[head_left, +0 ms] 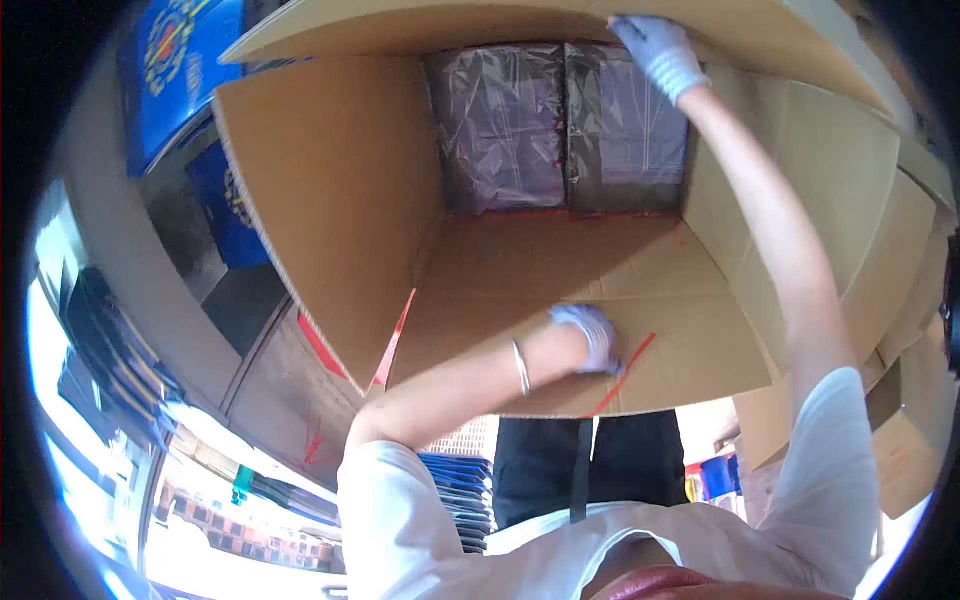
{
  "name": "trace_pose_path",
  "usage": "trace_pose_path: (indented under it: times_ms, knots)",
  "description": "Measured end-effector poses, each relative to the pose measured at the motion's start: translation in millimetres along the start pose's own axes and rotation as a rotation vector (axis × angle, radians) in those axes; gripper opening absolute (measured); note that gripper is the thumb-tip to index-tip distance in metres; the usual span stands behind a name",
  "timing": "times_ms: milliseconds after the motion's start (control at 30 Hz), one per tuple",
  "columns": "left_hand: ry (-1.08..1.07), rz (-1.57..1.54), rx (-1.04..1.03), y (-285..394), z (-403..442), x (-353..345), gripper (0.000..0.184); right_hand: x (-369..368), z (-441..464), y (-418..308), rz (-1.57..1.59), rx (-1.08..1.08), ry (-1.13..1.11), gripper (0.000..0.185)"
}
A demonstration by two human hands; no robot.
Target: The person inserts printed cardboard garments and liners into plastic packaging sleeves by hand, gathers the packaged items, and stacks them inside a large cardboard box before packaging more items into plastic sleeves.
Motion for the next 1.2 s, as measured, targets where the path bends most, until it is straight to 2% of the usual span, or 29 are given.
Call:
trace_pose_path:
  times_ms: [33, 100, 133, 167, 233, 267, 367, 400, 467, 567, 600, 633, 667, 700, 767, 833, 900, 967, 1033, 1100, 1167, 1200]
  knots:
    - [-0.039, 0.099, 0.146, 15, -5, -8, 0.061, -11, 19, 13, -0.056, 0.028, -0.046, 0.047]
    - [0.025, 0.04, 0.239, 23, 28, -62, 0.065, -6, 46, 20, -0.169, -0.05, -0.02, 0.043]
    - [0.066, 0.013, 0.293, 18, 39, -77, 0.068, 4, 59, 16, -0.115, -0.099, -0.024, 0.042]
    - [0.038, 0.01, 0.324, 17, 42, -81, 0.068, 11, 69, 15, -0.065, -0.148, -0.025, 0.041]
    - [-0.027, -0.007, 0.364, 20, 48, -91, 0.07, 3, 82, 23, -0.099, -0.092, 0.006, 0.041]
    - [0.027, -0.008, 0.367, 18, 49, -90, 0.07, -4, 78, 27, -0.123, -0.064, 0.007, 0.041]
    - [0.273, -0.179, 0.202, 7, -3, -61, 0.063, -57, 2, 14, -0.075, 0.038, -0.297, 0.042]
    - [0.437, -0.18, 0.209, 12, -18, -55, 0.054, -80, -31, 10, -0.211, 0.221, -0.22, 0.038]
    - [0.72, -0.224, 0.044, 47, -36, -46, 0.049, -131, -127, 18, -0.093, 0.125, -0.612, 0.039]
    - [1.0, -0.208, -0.143, 118, -81, -28, 0.044, -151, -289, -10, 0.109, 0.021, -0.857, 0.044]
    - [1.053, -0.274, -0.303, 147, -82, -33, 0.041, -151, -338, -16, 0.104, 0.118, -0.767, 0.047]
    - [1.107, -0.33, -0.467, 177, -79, -42, 0.038, -152, -380, -17, 0.207, -0.001, -0.85, 0.048]
    - [0.984, -0.62, -0.618, 202, -58, -64, 0.034, -127, -397, -42, 0.18, -0.002, -0.838, 0.044]
    - [0.834, -0.904, -0.776, 226, -34, -90, 0.031, -97, -400, -71, 0.299, 0.076, -0.728, 0.036]
    - [0.862, -0.797, -0.609, 234, -2, -132, 0.025, -54, -391, -96, 0.479, 0.013, -0.823, 0.026]
    - [1.006, -0.933, -0.267, 190, 8, -174, 0.022, -40, -363, -83, 0.657, -0.195, -0.898, 0.02]
    - [1.081, -0.887, 0.258, 129, 6, -215, 0.018, -47, -307, -67, 0.28, 0.055, -0.777, 0.022]
    - [1.326, -1.048, 0.714, 82, -3, -281, 0.019, -93, -263, -30, -0.09, 0.156, -0.668, 0.031]
    - [1.377, -0.954, 1.042, 69, -12, -309, 0.024, -160, -227, -6, -0.47, 0.367, -0.641, 0.042]
    - [1.345, -1.091, 0.951, 76, 25, -328, 0.032, -220, -192, 1, -0.567, 0.181, -0.668, 0.044]
    - [1.347, -1.111, 0.874, 90, 54, -319, 0.034, -305, -156, 76, -0.52, 0.106, -0.601, 0.042]
    - [1.393, -1.199, 0.924, 87, 55, -322, 0.035, -330, -145, 95, -0.504, 0.046, -0.569, 0.041]
Point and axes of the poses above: each hand's wrist, its own z-axis towards the middle knuckle, its own x-axis out of the back of the hand, y = z × x, the point moved 8 cm from there along z, towards the middle knuckle, and after that the axes turned 11 degrees about z, right-handed, at the moved point
